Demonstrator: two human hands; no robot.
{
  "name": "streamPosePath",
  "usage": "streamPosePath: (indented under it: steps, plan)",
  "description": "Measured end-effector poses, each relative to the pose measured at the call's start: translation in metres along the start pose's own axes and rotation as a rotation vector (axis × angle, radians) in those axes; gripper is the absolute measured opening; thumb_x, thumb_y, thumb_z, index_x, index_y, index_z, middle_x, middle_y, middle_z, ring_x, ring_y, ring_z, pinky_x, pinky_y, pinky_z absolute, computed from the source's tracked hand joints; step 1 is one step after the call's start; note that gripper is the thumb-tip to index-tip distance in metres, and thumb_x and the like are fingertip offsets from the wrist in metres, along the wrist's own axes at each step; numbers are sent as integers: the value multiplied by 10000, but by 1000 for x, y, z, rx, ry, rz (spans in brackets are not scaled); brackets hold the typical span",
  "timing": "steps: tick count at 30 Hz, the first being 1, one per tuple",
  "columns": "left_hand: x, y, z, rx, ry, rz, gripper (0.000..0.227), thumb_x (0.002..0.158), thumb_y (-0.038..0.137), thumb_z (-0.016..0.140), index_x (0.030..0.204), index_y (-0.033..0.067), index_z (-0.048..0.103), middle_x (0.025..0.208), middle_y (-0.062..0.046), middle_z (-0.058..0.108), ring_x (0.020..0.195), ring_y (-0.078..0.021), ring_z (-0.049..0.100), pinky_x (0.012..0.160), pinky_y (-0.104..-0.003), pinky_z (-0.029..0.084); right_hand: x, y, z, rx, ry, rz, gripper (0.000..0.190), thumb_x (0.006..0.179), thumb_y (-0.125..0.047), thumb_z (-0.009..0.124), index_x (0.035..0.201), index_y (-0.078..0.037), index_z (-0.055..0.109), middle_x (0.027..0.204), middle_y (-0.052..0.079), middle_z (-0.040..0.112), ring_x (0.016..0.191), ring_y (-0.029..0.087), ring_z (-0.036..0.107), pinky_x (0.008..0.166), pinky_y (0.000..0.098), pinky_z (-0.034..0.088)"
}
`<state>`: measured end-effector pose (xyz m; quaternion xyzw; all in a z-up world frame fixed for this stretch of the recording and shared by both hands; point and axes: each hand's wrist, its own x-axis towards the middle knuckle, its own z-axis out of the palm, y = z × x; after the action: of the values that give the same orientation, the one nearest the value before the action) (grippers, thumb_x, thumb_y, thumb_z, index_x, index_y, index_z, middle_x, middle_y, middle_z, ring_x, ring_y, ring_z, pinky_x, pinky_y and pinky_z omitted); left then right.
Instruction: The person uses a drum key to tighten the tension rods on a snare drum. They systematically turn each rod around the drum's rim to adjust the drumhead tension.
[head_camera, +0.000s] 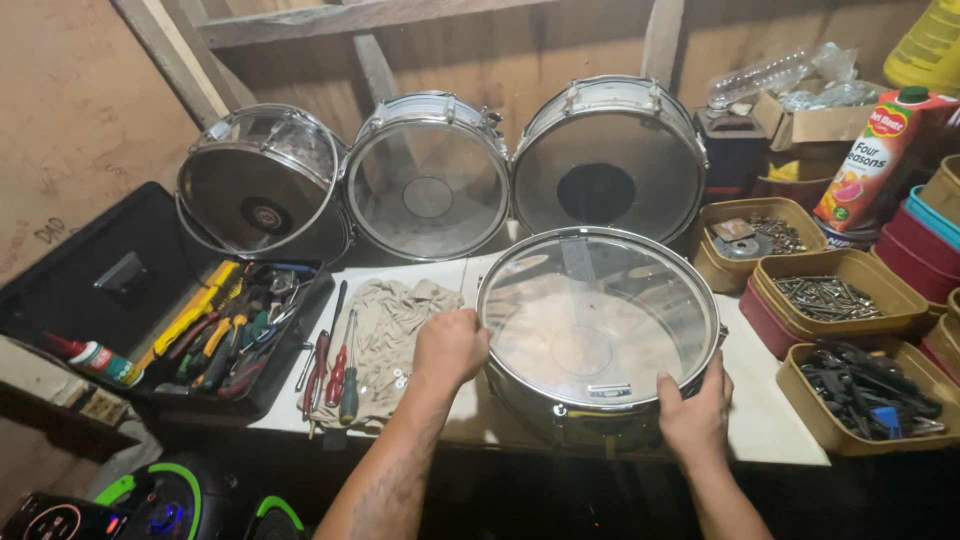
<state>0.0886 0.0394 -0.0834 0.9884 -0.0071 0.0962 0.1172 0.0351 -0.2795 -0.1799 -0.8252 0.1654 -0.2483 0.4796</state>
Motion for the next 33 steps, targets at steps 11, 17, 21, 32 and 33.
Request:
streamPosePath:
  steps: [11,17,21,32,33]
  plan:
    - [-58,32,-7,-1006,-97,-586,255,864,195,484,965,105,700,656,-97,693,566,-184,579,545,-312,397,46,44,-20,-47,-112,-31,899,766,-328,665,1589,-85,400,1497,269,469,1402,391,437,1176,434,299]
    - [-93,35,5,-274,117,-46,361,867,483,746,903,127,790,958,-50,661,807,-234,678,745,-423,581,56,20,-47,-63,-266,71,866,775,-342,646,1596,-214,404,1590,139,459,1432,334,451,1156,443,347]
    - [-70,35,12,-87,68,-48,170,960,299,604,1025,145,636,835,-135,734,778,-391,691,683,-541,529,60,37,-41,-24,-251,-19,833,787,-318,626,1579,-159,420,1585,151,465,1450,308,437,1177,400,311]
    - [-61,34,12,-370,-44,-281,290,858,374,690,1094,210,727,881,-135,761,962,-387,744,814,-479,594,64,25,-43,36,-294,123,881,805,-331,706,1618,-174,409,1594,214,440,1398,396,476,1159,479,426]
    - [-58,31,16,-508,-103,-399,318,870,292,643,1169,222,726,952,-146,767,1033,-383,732,862,-456,592,63,26,-45,28,-295,134,875,810,-334,705,1620,-185,408,1597,204,439,1396,385,478,1159,471,427]
